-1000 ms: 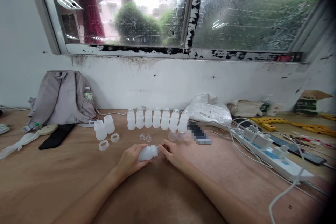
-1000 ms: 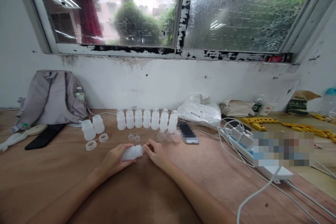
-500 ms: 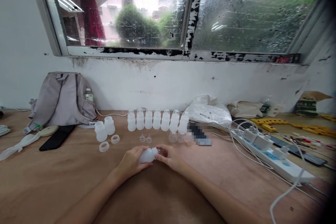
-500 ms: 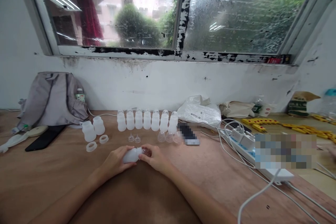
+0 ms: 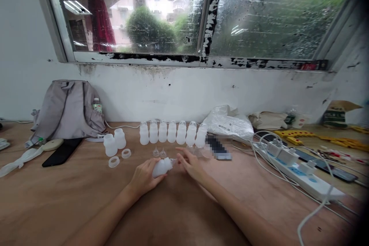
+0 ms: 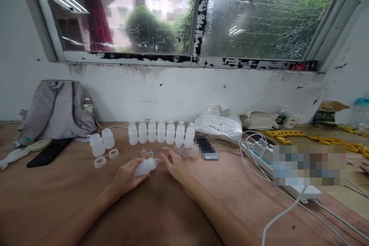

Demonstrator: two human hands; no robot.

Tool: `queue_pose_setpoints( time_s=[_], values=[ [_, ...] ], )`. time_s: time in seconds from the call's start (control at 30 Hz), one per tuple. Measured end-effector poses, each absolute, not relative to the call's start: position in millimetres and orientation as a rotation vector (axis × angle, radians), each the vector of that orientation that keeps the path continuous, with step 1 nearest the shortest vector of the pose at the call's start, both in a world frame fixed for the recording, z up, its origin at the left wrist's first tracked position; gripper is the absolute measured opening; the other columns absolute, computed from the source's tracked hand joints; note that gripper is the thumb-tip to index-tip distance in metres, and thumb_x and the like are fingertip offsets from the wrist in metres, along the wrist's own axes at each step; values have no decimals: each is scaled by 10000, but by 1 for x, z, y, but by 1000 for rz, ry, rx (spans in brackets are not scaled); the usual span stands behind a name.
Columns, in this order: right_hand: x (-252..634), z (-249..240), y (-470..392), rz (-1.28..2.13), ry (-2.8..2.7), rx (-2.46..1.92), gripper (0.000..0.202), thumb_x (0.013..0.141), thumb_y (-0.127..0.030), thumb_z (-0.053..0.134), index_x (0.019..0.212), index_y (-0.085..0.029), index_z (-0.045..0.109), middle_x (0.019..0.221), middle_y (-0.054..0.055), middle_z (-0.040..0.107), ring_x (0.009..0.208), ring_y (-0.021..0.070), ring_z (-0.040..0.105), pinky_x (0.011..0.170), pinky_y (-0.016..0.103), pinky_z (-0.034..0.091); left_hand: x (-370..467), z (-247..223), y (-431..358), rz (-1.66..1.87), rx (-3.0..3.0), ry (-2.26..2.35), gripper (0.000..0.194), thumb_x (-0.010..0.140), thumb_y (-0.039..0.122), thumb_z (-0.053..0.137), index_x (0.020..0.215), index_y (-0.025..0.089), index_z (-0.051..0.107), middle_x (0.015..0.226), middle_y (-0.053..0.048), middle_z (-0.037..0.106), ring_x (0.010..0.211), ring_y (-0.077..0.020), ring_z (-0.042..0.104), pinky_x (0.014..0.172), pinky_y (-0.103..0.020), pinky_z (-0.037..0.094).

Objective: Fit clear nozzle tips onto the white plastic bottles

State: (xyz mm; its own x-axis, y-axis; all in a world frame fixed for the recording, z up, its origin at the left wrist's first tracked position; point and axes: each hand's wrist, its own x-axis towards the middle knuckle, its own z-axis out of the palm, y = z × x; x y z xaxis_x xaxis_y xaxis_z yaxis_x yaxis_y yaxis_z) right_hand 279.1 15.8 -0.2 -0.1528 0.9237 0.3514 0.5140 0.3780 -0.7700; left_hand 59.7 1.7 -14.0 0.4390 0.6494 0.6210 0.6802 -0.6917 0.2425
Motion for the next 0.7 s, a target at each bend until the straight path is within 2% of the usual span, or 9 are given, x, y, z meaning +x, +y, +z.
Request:
queue_pose_setpoints(
  time_s=[0.07, 0.2, 0.27, 0.37, 0.43, 0.53, 0.63, 0.7],
  values=[
    [296, -5, 29, 324, -1766, -1388, 411, 808, -392, 426, 1139, -160, 497, 577, -4, 547, 505, 147, 506, 527, 254, 388, 57, -13, 3, -1114, -2631, -1285, 416, 744, 446, 549, 1081, 226, 441, 1012, -56, 612, 912, -219, 590, 750, -334, 486],
    [326, -19, 50, 164, -1801, -1598, 451, 796, -285, 433, 1219, -131, 453, 537, 8, 558, 500, 169, 508, 525, 270, 368, 52, -12, 6, -1085, -2650, -1307, 423, 735, 444, 558, 1085, 234, 449, 1027, -49, 609, 935, -221, 583, 774, -342, 478],
    [333, -22, 55, 139, -1824, -1618, 401, 782, -260, 452, 1159, -135, 509, 540, 18, 565, 513, 176, 516, 532, 277, 371, 50, -11, 7, -1057, -2679, -1255, 428, 733, 438, 561, 1095, 238, 448, 1045, -47, 605, 954, -221, 574, 799, -344, 467],
    [330, -18, 53, 155, -1751, -1491, 290, 770, -317, 494, 987, -145, 580, 607, 42, 584, 561, 180, 537, 562, 294, 401, 49, -10, 6, -1056, -2697, -1225, 436, 730, 434, 566, 1101, 232, 453, 1052, -48, 605, 961, -219, 571, 813, -337, 460],
    [322, -12, 48, 282, -1644, -1341, 282, 754, -386, 528, 912, -157, 573, 706, 64, 604, 615, 180, 555, 579, 299, 429, 49, -9, 6, -1083, -2687, -1263, 434, 727, 435, 567, 1094, 228, 464, 1040, -45, 611, 949, -216, 577, 797, -325, 466],
    [307, -4, 39, 668, -1448, -1139, 324, 706, -457, 579, 864, -176, 546, 823, 74, 609, 701, 187, 575, 550, 289, 465, 49, -7, 5, -1095, -2688, -1343, 425, 722, 446, 565, 1079, 235, 474, 1029, -39, 614, 930, -215, 586, 773, -318, 473],
    [292, -1, 30, 1008, -1274, -999, 347, 660, -462, 632, 839, -179, 541, 823, 50, 601, 714, 178, 580, 562, 296, 494, 50, -5, 3, -1095, -2703, -1415, 416, 718, 450, 566, 1070, 247, 475, 1032, -37, 614, 932, -216, 587, 774, -316, 467],
    [284, -1, 24, 1114, -1214, -953, 338, 643, -437, 659, 829, -175, 550, 794, 31, 600, 690, 159, 580, 608, 310, 502, 50, -4, 3, -1099, -2712, -1448, 411, 716, 444, 569, 1066, 250, 477, 1033, -33, 614, 932, -217, 587, 768, -315, 466]
  ],
)
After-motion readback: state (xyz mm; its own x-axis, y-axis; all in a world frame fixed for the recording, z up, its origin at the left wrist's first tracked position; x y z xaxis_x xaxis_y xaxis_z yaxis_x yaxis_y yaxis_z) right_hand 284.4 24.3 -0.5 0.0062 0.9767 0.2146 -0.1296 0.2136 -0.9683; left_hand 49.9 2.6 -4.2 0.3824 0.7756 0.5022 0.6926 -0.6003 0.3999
